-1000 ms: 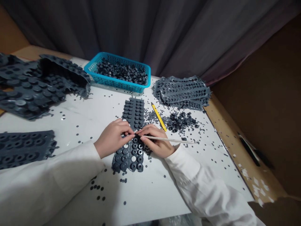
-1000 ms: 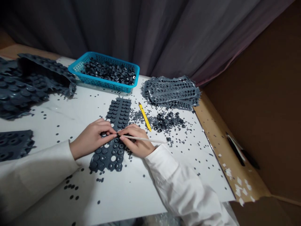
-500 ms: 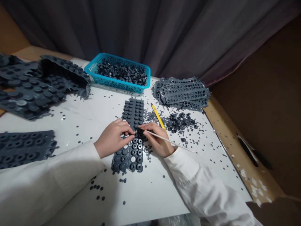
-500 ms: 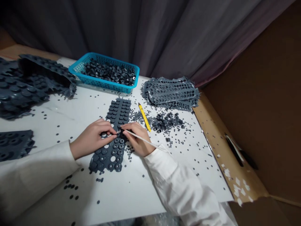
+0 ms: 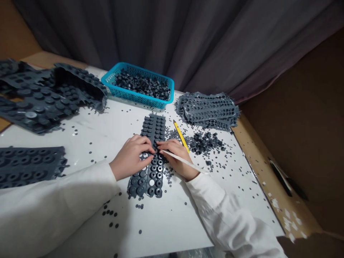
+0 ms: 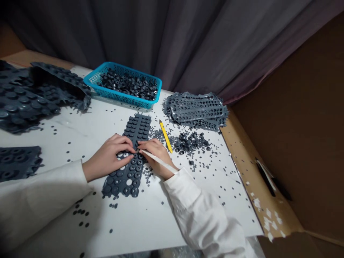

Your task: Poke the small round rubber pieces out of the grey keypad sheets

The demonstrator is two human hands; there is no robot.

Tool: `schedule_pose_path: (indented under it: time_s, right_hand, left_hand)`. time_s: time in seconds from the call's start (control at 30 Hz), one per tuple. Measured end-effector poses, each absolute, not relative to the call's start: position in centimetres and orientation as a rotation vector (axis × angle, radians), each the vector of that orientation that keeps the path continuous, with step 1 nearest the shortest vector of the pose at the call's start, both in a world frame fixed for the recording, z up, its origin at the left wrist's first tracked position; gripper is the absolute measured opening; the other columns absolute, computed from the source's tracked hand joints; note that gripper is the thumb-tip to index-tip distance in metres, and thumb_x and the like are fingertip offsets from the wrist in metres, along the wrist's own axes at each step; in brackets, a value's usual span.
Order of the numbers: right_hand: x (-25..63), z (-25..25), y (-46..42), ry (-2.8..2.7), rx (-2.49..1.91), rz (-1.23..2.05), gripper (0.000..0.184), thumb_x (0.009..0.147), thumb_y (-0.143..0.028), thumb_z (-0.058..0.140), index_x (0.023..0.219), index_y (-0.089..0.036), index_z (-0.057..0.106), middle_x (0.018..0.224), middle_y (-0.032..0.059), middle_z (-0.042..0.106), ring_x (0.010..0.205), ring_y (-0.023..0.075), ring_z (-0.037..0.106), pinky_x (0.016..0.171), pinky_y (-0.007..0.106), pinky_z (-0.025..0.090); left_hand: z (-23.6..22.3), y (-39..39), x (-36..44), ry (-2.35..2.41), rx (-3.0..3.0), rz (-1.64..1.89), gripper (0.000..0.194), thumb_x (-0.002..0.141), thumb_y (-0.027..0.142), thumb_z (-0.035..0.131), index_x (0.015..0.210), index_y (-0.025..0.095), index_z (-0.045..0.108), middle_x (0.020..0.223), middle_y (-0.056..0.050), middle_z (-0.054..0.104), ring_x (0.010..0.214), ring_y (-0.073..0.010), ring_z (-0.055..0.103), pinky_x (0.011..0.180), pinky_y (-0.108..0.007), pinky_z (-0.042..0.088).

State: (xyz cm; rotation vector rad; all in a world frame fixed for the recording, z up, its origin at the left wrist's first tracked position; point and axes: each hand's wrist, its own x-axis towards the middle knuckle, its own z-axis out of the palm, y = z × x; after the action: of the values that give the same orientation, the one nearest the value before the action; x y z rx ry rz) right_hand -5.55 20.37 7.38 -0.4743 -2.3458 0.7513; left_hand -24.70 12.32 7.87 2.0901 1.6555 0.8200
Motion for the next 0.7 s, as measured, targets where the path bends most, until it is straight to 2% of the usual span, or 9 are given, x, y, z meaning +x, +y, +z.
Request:
schedule_pose_path:
  time_s: [0.17, 0.3, 0.37, 0.53, 0.7]
  right_hand:
    - [-5.6, 7.0, 21.2, -2.52, -0.427, 0.544, 0.02, 0.095, -0.026, 0.046, 0.104, -0.022, 0.063, 0.114, 0.0087, 0.067, 0.096, 0.0202, 0.058, 0.085, 0.036, 0.051]
    - [-5.7, 7.5, 21.8, -2.392, -0.597, 0.397, 0.024, 0.096, -0.026, 0.042, 0.105, -0.019, 0.063, 0.114, 0.0124, 0.065, 0.1, 0.0228, 0.059, 0.087, 0.039, 0.05]
    - [-5.7, 7.8, 22.0, -2.26, -0.675, 0.444, 0.022, 0.096, -0.025, 0.042, 0.102, -0.02, 0.063, 0.108, 0.0113, 0.068, 0.1, 0.0228, 0.061, 0.088, 0.04, 0.05]
    - [-5.4, 8.1, 21.5, -2.213, -0.608, 0.807, 0.011, 0.091, -0.027, 0.054, 0.094, -0.021, 0.064, 0.105, 0.0094, 0.07, 0.101, 0.0211, 0.063, 0.088, 0.039, 0.051]
    - [-5.0, 7.8, 21.4, -2.212, -0.596, 0.882, 0.014, 0.092, -0.03, 0.053, 0.093, -0.021, 0.064, 0.1, 0.01, 0.071, 0.097, 0.0212, 0.065, 0.086, 0.039, 0.052]
  left_hand:
    - [7.8, 12.4, -24.7, 1.654, 2.077, 0.813, 0.011, 0.083, 0.025, 0.056, 0.084, 0.021, 0.066, 0.097, -0.003, 0.061, 0.094, -0.0222, 0.05, 0.084, -0.039, 0.041]
    - [7.8, 12.4, -24.7, 1.637, 2.072, 0.804, 0.01, 0.082, 0.024, 0.056, 0.085, 0.022, 0.066, 0.098, -0.003, 0.061, 0.094, -0.022, 0.05, 0.084, -0.039, 0.041]
    - [7.8, 12.4, -24.7, 1.636, 2.073, 0.806, 0.011, 0.083, 0.025, 0.055, 0.085, 0.022, 0.066, 0.098, -0.003, 0.06, 0.094, -0.0222, 0.05, 0.084, -0.039, 0.04]
    - [7.8, 12.3, -24.8, 1.633, 2.077, 0.797, 0.012, 0.084, 0.026, 0.055, 0.087, 0.022, 0.066, 0.098, -0.003, 0.06, 0.095, -0.0225, 0.049, 0.083, -0.039, 0.04]
    - [7.9, 12.3, -24.9, 1.622, 2.089, 0.779, 0.016, 0.085, 0.027, 0.054, 0.094, 0.024, 0.066, 0.1, -0.003, 0.059, 0.097, -0.0229, 0.049, 0.085, -0.039, 0.04]
